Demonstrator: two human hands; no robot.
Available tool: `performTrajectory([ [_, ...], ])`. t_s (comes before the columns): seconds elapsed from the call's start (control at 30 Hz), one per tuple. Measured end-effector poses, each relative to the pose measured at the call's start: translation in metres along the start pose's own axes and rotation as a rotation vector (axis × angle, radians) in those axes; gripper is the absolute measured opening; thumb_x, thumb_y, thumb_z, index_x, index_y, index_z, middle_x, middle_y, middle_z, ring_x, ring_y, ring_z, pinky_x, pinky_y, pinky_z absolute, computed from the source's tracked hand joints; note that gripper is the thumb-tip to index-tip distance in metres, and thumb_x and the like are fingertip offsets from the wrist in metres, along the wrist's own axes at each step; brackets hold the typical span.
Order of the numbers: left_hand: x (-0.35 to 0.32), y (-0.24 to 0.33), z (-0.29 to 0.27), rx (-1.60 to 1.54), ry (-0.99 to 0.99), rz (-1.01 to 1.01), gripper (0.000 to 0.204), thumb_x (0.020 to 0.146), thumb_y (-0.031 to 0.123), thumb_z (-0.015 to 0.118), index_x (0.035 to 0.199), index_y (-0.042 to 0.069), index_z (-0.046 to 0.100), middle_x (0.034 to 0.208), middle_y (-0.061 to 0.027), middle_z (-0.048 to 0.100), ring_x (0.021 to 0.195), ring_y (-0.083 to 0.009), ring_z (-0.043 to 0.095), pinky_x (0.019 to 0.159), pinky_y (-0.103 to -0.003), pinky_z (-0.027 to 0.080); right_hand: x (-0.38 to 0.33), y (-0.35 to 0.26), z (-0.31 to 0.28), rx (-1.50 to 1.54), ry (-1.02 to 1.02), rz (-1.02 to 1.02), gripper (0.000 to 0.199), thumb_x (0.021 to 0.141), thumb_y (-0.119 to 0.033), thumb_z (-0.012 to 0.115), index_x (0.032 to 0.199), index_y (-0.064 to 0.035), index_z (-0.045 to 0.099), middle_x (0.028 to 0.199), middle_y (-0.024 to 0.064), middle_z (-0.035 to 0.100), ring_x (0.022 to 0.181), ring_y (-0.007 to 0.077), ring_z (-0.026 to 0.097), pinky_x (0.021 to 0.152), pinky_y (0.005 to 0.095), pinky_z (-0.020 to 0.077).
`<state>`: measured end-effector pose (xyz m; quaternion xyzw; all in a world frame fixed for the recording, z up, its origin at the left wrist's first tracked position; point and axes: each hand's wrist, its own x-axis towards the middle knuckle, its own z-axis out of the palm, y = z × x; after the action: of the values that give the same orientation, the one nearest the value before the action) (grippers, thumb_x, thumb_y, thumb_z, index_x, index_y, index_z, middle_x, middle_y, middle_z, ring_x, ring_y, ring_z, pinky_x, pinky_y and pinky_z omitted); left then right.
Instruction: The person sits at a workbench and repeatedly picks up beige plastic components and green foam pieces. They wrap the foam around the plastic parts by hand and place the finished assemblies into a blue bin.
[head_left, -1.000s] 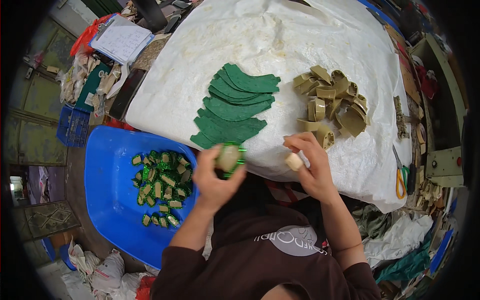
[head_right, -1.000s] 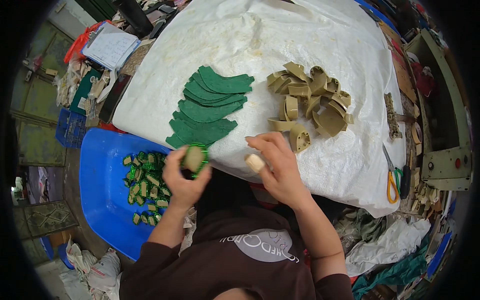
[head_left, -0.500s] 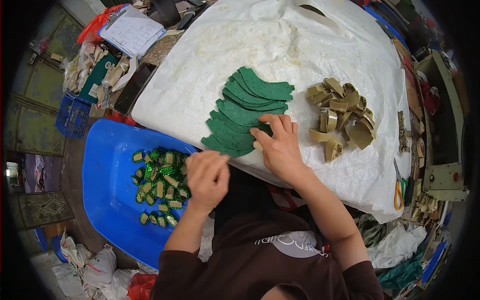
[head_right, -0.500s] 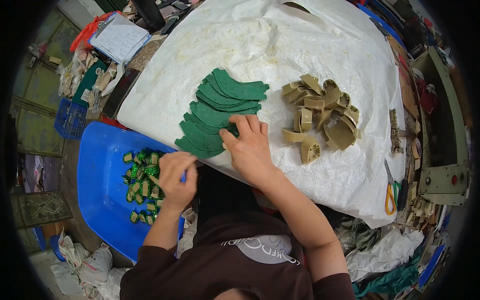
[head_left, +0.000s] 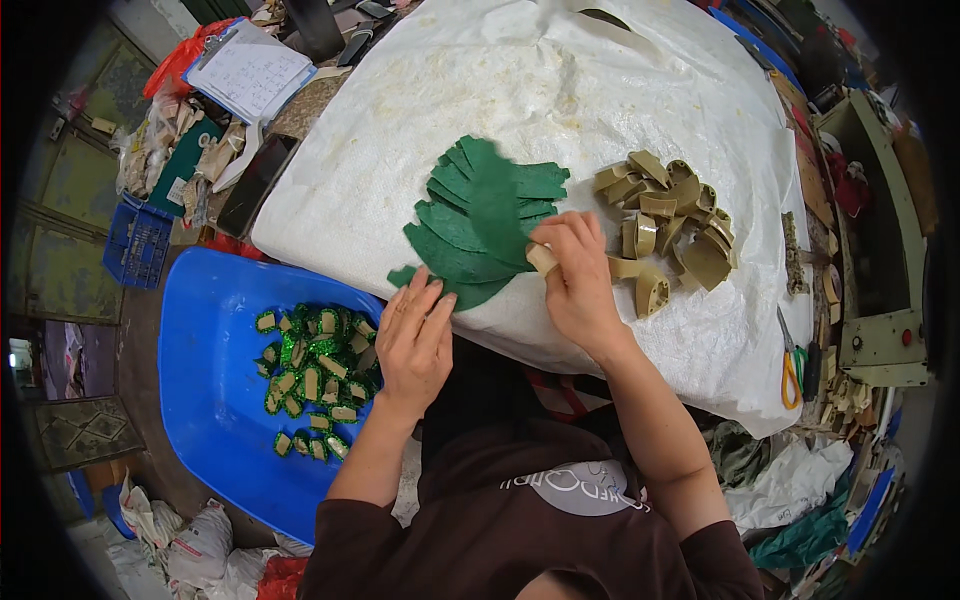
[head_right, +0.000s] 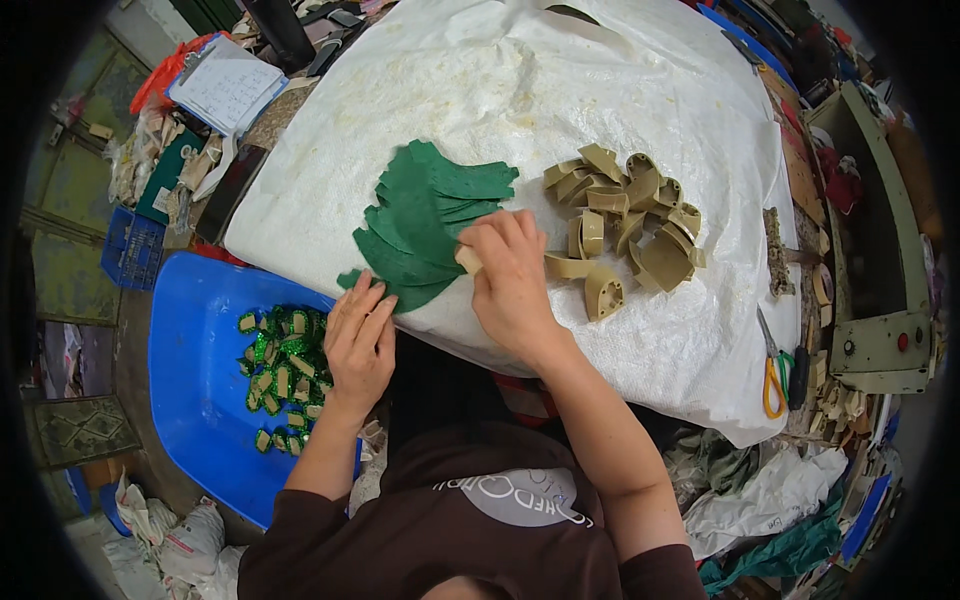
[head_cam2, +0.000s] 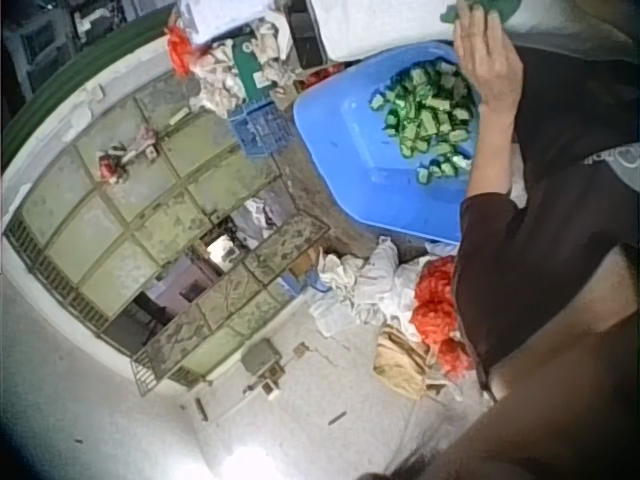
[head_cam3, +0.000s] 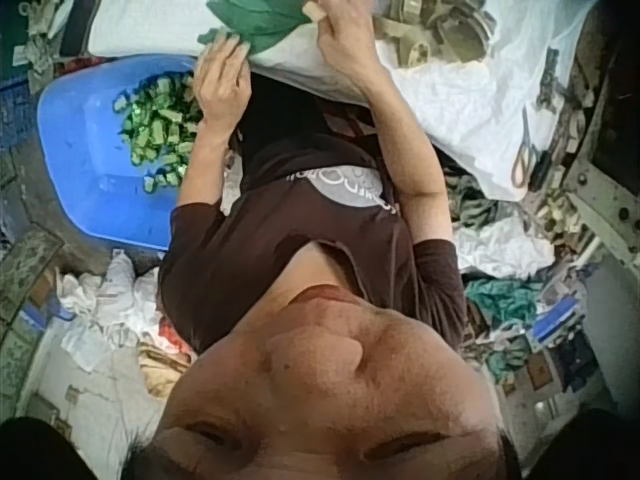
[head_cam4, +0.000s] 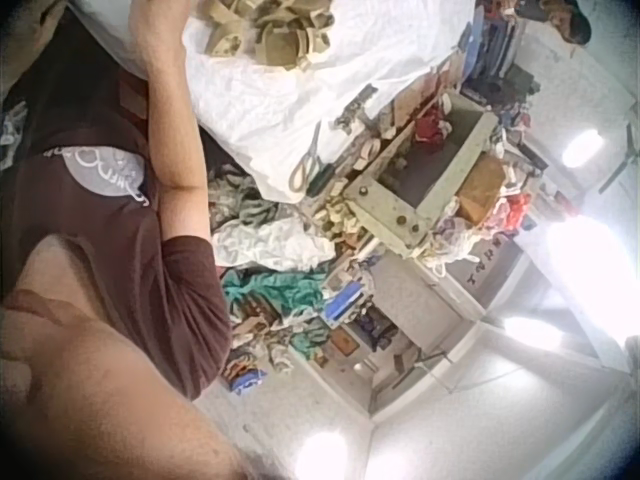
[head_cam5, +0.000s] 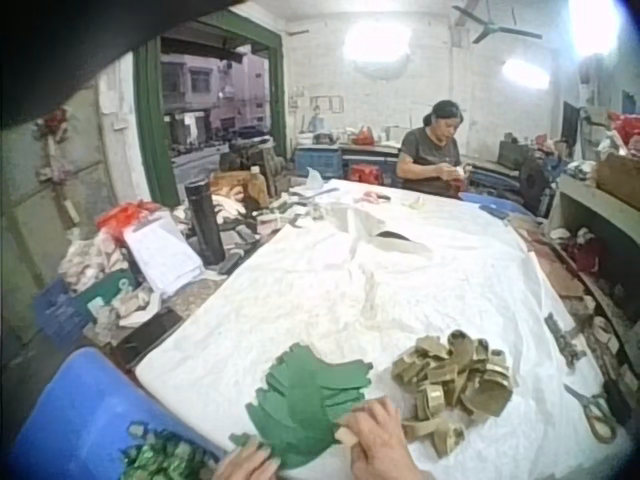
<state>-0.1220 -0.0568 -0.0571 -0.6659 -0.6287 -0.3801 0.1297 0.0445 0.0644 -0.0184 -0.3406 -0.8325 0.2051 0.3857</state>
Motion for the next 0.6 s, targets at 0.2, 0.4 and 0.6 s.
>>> performTrajectory([
  [0.2,0.009,0.003,0.001,0.056,0.045,-0.046,0.025,0.067,-0.007,0.066,0.09,0.002,0.067,0.101,-0.0117,0.061,0.103,-0.0323,0.059,0.081,-0.039,0.047,0.007,-0.003,0.028,-0.321,-0.116,-0.224,0.008,0.068,-0.004,0.06,0.07,-0.0115,0.058,0.083,0.0019,0.051,0.089,0.0221,0.047,0.081,0.0411,0.0304],
  [0.4,0.005,0.008,0.005,-0.168,0.062,0.021,0.025,0.065,-0.005,0.066,0.089,0.003,0.066,0.096,-0.0092,0.06,0.098,-0.0291,0.058,0.08,-0.038,0.047,0.002,-0.005,0.032,-0.387,-0.103,-0.329,0.006,0.07,-0.006,0.057,0.071,-0.0107,0.055,0.079,0.0025,0.05,0.085,0.0221,0.049,0.089,0.0443,0.0292],
  [0.6,0.007,0.017,0.009,-0.066,-0.061,-0.027,0.027,0.069,0.0,0.066,0.096,0.004,0.066,0.105,-0.0091,0.062,0.104,-0.0274,0.058,0.088,-0.038,0.041,0.007,0.002,0.004,-0.009,-0.252,-0.078,0.028,0.068,0.009,0.051,0.091,-0.0067,0.054,0.081,0.0073,0.055,0.087,0.0298,0.056,0.105,0.0507,0.0238],
])
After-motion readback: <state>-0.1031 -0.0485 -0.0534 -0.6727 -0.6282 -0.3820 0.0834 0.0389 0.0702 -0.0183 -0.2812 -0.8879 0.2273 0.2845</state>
